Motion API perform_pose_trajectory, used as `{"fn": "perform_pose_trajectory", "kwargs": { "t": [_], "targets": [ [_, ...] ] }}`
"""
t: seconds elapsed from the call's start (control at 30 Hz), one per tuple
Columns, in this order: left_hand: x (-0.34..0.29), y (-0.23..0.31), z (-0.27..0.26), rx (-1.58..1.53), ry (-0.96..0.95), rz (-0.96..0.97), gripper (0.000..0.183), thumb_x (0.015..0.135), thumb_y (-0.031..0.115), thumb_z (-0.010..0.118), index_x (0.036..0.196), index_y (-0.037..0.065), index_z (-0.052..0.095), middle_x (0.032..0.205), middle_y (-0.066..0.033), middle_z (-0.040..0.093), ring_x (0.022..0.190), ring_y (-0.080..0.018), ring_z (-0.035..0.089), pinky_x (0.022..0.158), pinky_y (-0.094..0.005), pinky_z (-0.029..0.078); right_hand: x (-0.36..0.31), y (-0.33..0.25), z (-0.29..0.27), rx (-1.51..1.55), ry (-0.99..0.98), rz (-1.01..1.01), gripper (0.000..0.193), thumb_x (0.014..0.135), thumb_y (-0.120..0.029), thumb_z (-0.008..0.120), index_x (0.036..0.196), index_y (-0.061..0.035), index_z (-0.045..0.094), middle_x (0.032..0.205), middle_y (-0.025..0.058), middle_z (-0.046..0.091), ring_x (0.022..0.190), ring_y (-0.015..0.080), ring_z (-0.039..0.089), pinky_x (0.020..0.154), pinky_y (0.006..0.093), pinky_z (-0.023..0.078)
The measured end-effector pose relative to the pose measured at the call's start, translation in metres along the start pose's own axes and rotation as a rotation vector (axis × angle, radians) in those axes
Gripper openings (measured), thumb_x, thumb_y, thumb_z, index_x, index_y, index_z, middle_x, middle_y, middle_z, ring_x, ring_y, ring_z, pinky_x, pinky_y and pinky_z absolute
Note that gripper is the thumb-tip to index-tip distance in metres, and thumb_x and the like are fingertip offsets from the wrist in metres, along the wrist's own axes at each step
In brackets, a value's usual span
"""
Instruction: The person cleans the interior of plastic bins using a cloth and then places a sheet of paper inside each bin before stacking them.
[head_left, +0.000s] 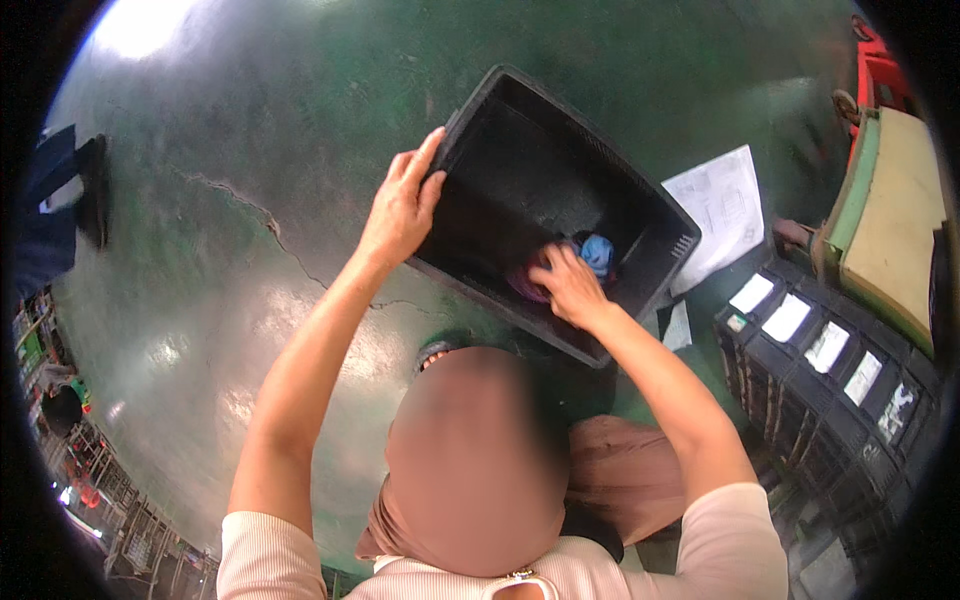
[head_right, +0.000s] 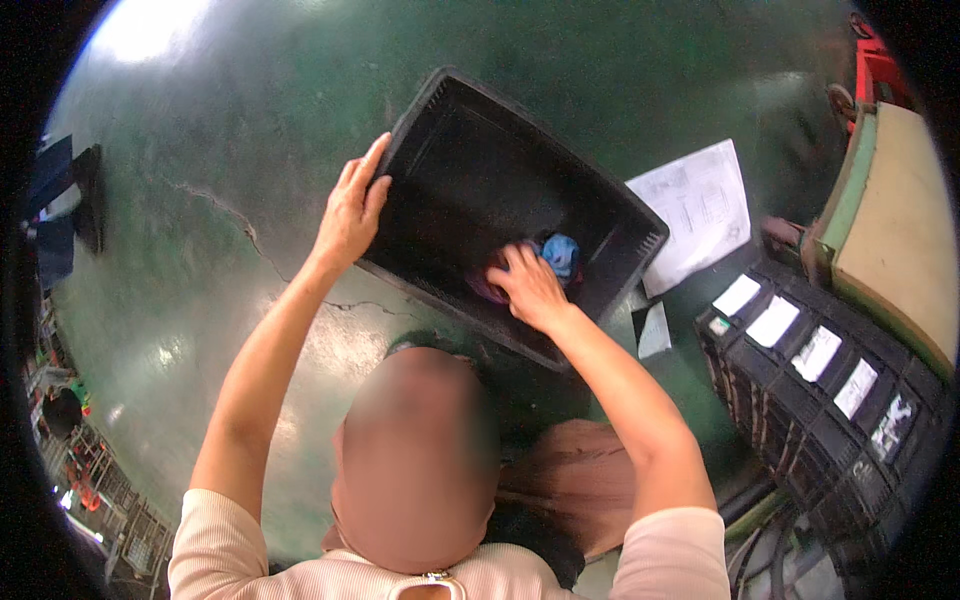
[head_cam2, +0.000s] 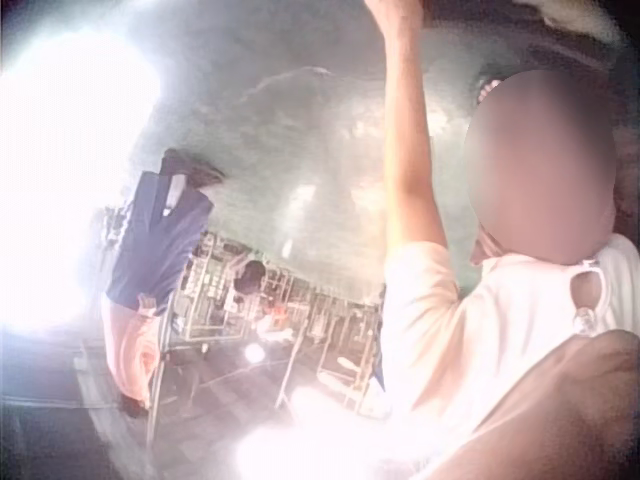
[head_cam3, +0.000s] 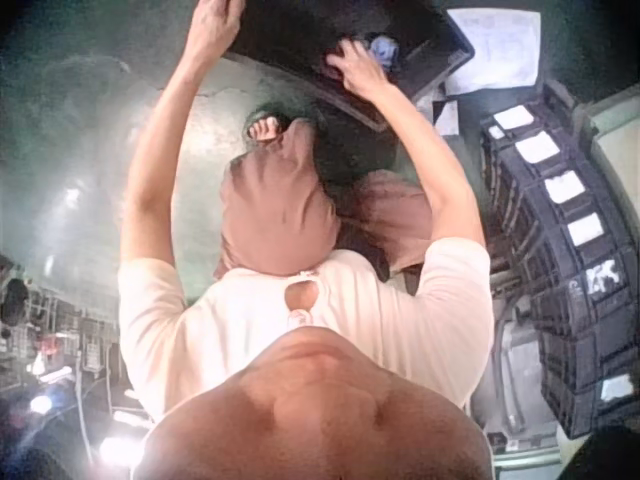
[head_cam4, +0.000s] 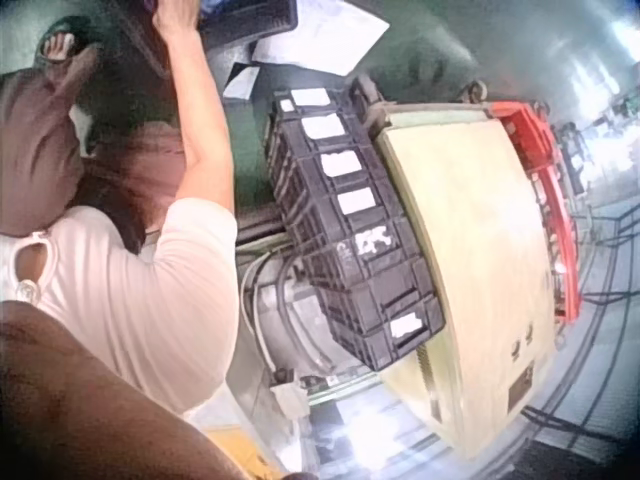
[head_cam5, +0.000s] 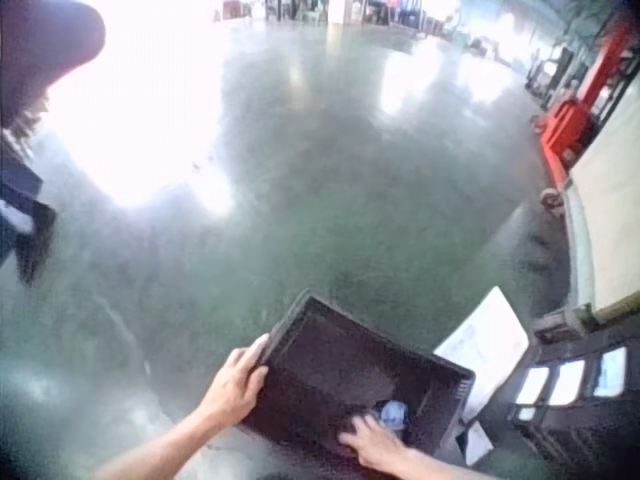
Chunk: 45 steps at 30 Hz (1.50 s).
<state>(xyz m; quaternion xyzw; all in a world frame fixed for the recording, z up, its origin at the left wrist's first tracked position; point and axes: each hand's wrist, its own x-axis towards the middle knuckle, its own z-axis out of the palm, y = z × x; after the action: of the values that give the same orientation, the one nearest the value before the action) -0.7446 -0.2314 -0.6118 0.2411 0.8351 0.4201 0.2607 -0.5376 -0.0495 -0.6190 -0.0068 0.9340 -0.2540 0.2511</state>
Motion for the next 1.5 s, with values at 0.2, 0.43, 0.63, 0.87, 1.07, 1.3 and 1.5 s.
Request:
{"fn": "perform_pose_trajectory", "kwargs": {
  "t": [0.2, 0.43, 0.63, 0.87, 1.07, 1.3, 1.5],
  "targets": [
    [0.007, -0.005, -0.004, -0.044, -0.022, 0.057, 0.044, 0.090, 0.021, 0.045, 0.133, 0.018, 0.036, 0.105, -0.0137, 0.050, 0.093, -0.0267, 0.052, 0.081, -0.0325, 0.041, 0.131, -0.055, 0.017, -0.084, 0.235, -0.026, 0.029, 0.079, -0.014, 0.046, 0.103, -0.0210, 0.060, 0.121, 0.0085, 0.043, 0.115, 0.0306, 0.037, 0.092, 0.0436, 0.036],
    [-0.011, -0.023, -0.012, -0.392, 0.016, -0.103, 0.056, 0.084, 0.026, 0.057, 0.134, 0.021, 0.034, 0.112, -0.0116, 0.049, 0.101, -0.0205, 0.049, 0.086, -0.0298, 0.038, 0.032, -0.039, 0.014, 0.014, 0.136, 0.045, 0.038, 0.070, -0.006, 0.054, 0.106, -0.0180, 0.054, 0.111, 0.0116, 0.046, 0.110, 0.0310, 0.043, 0.088, 0.0423, 0.039],
    [-0.024, -0.042, -0.009, -0.970, -0.123, -0.445, 0.053, 0.089, 0.046, 0.040, 0.131, 0.015, 0.039, 0.119, -0.0096, 0.049, 0.104, -0.0161, 0.048, 0.088, -0.0277, 0.037, 0.012, -0.096, -0.029, 0.272, 0.585, 0.230, 0.043, 0.064, -0.010, 0.064, 0.104, -0.0187, 0.050, 0.105, 0.0142, 0.046, 0.086, 0.0345, 0.055, 0.066, 0.0402, 0.050],
    [-0.029, -0.060, -0.005, -1.775, -0.315, -0.450, 0.058, 0.091, 0.044, 0.025, 0.128, 0.003, 0.039, 0.117, -0.0086, 0.051, 0.097, -0.0215, 0.054, 0.088, -0.0328, 0.040, 0.133, -0.140, -0.040, -0.042, 0.703, -0.036, 0.030, 0.067, -0.018, 0.066, 0.094, -0.0209, 0.056, 0.088, 0.0096, 0.046, 0.078, 0.0277, 0.055, 0.054, 0.0367, 0.050],
    [-0.020, -0.061, -0.003, -1.201, -0.226, -0.456, 0.059, 0.089, 0.050, 0.033, 0.118, 0.001, 0.046, 0.110, -0.0094, 0.054, 0.102, -0.0164, 0.049, 0.092, -0.0315, 0.035, 0.182, -0.078, -0.115, -0.101, 0.801, 0.498, 0.026, 0.075, -0.025, 0.061, 0.100, -0.0208, 0.055, 0.096, 0.0145, 0.045, 0.074, 0.0343, 0.058, 0.059, 0.0425, 0.051],
    [-0.013, -0.006, 0.000, -0.110, 0.146, -0.276, 0.043, 0.077, 0.037, 0.064, 0.106, 0.007, 0.053, 0.060, -0.0048, 0.050, 0.057, -0.0141, 0.049, 0.055, -0.0282, 0.040, 0.134, -0.021, -0.119, -0.316, 0.799, 0.270, 0.024, 0.074, -0.027, 0.061, 0.098, -0.0225, 0.057, 0.088, 0.0124, 0.045, 0.068, 0.0307, 0.059, 0.052, 0.0394, 0.051],
    [-0.017, 0.010, 0.006, 0.093, 0.175, -0.281, 0.044, 0.080, 0.044, 0.057, 0.106, 0.010, 0.050, 0.065, -0.0104, 0.055, 0.063, -0.0272, 0.056, 0.061, -0.0386, 0.043, -0.018, 0.069, -0.110, -0.378, 0.722, 0.545, 0.032, 0.071, -0.028, 0.066, 0.102, -0.0238, 0.059, 0.092, 0.0095, 0.049, 0.069, 0.0300, 0.060, 0.053, 0.0402, 0.050]
  ]
}}
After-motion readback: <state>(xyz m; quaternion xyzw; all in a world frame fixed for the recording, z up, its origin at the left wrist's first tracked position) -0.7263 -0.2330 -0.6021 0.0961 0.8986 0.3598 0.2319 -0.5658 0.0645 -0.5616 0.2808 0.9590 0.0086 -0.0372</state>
